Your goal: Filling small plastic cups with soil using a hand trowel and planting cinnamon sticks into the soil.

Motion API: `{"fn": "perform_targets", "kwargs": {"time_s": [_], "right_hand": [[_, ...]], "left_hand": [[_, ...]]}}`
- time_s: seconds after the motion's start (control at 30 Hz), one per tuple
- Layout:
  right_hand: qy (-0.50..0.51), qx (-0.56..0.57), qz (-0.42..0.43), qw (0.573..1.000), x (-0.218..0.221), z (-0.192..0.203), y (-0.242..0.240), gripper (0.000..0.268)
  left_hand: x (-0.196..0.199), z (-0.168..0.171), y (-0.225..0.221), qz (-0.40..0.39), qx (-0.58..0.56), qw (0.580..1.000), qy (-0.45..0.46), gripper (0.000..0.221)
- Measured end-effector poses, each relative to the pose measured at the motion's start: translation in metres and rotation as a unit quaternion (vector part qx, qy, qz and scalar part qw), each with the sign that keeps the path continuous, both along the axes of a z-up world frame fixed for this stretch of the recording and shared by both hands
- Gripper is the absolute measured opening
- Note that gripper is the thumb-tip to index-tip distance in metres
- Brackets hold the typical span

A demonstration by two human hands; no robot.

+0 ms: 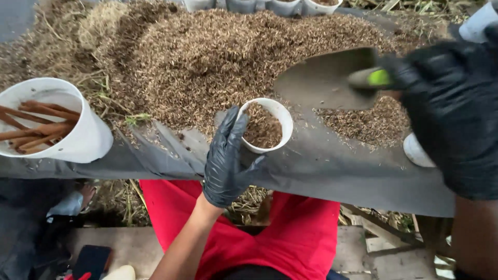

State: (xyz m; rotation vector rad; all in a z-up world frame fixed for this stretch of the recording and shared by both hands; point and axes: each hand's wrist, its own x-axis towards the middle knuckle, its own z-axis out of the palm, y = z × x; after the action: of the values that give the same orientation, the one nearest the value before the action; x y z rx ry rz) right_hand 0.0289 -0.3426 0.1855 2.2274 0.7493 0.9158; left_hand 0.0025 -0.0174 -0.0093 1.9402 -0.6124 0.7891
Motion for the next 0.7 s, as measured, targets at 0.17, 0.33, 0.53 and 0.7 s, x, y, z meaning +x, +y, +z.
{"fn": "perform_targets", "kwargs": {"time_s": [0.17,0.33,0.53,0.7], "right_hand": [[0.106,0.088,-0.128,0.982,-0.026,-0.009,0.001,0.031],[0.261,0.139,-0.143,0.945,-0.026,-0.053,-0.019,0.043],[0.299,0.113,-0.175,0.931,-0.022,-0.076,-0.017,0.045],[0.346,0.171,-0.134,0.913,-0.003,-0.071,0.018,0.040]], "left_hand": [[0.004,0.014,-0.005,0.044,0.098,0.994,0.027,0.098],[0.021,0.008,-0.013,0.101,0.184,0.977,0.036,0.095],[0.018,0.021,0.000,0.051,0.163,0.985,0.006,0.083],[0.014,0.014,-0.001,0.058,0.105,0.992,-0.035,0.068]]}}
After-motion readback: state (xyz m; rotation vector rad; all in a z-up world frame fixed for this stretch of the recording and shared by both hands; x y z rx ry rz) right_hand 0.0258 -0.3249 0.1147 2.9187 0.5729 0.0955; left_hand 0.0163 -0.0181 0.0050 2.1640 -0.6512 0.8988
